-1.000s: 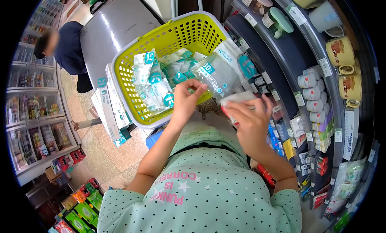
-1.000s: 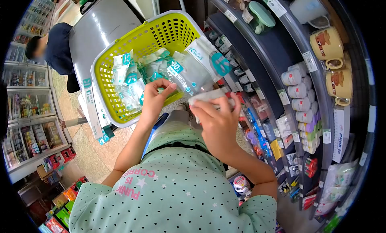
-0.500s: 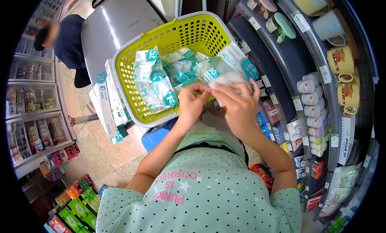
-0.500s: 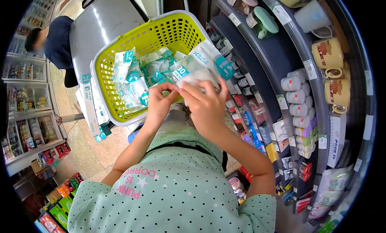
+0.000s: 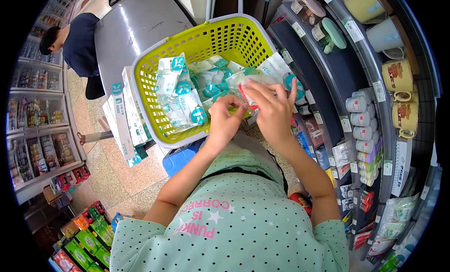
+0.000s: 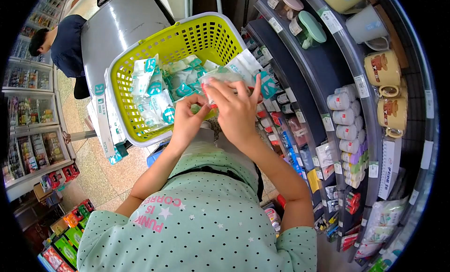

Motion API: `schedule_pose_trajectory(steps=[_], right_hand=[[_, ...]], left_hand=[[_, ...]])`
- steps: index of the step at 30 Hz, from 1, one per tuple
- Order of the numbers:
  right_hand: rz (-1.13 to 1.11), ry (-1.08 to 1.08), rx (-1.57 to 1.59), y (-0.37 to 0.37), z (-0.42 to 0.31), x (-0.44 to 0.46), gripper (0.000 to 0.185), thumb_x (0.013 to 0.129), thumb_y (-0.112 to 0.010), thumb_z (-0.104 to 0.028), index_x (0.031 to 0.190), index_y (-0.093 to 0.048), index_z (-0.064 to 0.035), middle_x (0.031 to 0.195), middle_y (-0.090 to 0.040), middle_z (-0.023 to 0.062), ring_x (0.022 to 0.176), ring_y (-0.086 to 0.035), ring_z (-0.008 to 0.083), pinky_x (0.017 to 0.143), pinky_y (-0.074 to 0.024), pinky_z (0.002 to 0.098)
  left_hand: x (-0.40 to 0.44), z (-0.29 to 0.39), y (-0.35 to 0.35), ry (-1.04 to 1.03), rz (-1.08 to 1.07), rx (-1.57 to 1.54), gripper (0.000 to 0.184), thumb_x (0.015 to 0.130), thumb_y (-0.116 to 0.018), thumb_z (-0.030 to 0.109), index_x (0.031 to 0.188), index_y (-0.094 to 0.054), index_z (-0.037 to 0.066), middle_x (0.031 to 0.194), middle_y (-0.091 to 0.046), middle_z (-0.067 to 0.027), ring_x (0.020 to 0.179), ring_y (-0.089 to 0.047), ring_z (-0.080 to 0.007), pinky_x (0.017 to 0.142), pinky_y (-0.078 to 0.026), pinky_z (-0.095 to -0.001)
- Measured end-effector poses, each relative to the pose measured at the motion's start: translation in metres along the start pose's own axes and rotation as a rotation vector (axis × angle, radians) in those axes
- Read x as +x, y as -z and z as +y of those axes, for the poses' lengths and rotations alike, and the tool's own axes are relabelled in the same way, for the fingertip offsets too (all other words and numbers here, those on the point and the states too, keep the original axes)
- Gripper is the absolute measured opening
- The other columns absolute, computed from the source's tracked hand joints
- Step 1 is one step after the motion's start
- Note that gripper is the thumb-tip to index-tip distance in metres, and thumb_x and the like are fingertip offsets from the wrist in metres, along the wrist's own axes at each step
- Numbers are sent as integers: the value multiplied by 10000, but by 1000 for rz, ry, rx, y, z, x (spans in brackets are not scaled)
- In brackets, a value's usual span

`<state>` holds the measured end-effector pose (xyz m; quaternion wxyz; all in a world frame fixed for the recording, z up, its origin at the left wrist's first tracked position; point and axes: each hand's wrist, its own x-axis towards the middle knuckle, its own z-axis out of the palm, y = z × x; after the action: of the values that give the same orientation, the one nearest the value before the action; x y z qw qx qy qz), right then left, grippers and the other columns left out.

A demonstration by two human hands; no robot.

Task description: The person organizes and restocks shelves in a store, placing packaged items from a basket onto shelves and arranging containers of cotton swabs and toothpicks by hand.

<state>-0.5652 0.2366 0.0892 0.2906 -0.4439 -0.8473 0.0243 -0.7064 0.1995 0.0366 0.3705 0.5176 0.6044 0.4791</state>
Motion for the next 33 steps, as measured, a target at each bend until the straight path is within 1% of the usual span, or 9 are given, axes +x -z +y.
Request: schedule_pose_trajectory(steps=[8,12,16,18,21,24,27,30,33], right_hand=[[-121,-209,-89,8,70,24,427,780,-586,82,1031,-782,-202,1187,-720,-57,1077,-578,187,1190,-88,641],[-12,-151,-5,22,52,37,471,773,-582,96,1066,-777,-216,1165,-725,-62,1080,-585,175,1186,-90,655],[-133,41,128,-1,32,25,457,769,-609,77,1062,-779,-231,1161,-727,-63,1067,-593,175,1170,-108,687],[-129,-16,91,-14,47,23,435,764,-620,67,1046,-782,-222,1149,-732,-57,1069,-595,177,1169,-102,691],[-140,-95,48,-12,64,29,414,776,-604,68,1028,-786,-206,1129,-739,-46,1092,-598,178,1169,-96,690],[-126,-156,48,4,57,30,426,783,-589,74,1036,-785,-207,1130,-739,-47,1101,-601,180,1178,-85,671],[-46,-170,76,26,42,20,444,780,-589,80,1043,-785,-218,1137,-736,-62,1100,-606,187,1191,-66,649],[-123,-152,88,37,34,-4,479,768,-588,96,1053,-785,-235,1155,-731,-83,1104,-607,198,1196,-72,639],[-96,-176,108,28,38,-18,491,761,-583,104,1055,-786,-233,1168,-729,-76,1111,-606,203,1190,-93,647]], left_hand=[[-4,4,-1,62,18,9,121,850,-715,53,809,-648,-39,784,-659,-72,778,-584,-146,744,-457,-296],[-2,7,0,46,14,32,126,852,-713,67,811,-651,-34,788,-660,-78,785,-584,-156,754,-453,-305],[-2,9,0,-2,14,91,137,853,-716,85,815,-656,-33,783,-663,-79,786,-584,-156,755,-451,-306],[-2,3,0,35,-1,48,145,855,-718,93,818,-658,-34,780,-664,-80,785,-585,-155,753,-451,-306],[-3,4,-1,102,3,-28,110,828,-732,142,804,-684,47,777,-659,-63,828,-574,-222,813,-383,-362],[-2,7,2,41,9,50,147,862,-718,93,823,-664,-38,783,-670,-80,782,-587,-148,747,-453,-301],[-1,6,3,55,30,37,163,857,-725,102,815,-662,-42,754,-659,-82,765,-582,-167,736,-450,-309],[-1,15,6,114,4,135,183,849,-732,139,812,-671,-29,805,-664,-83,834,-581,-201,840,-417,-374],[-1,25,9,36,-47,531,271,797,-771,222,966,-683,30,1033,-664,-95,986,-546,-256,945,-327,-461]])
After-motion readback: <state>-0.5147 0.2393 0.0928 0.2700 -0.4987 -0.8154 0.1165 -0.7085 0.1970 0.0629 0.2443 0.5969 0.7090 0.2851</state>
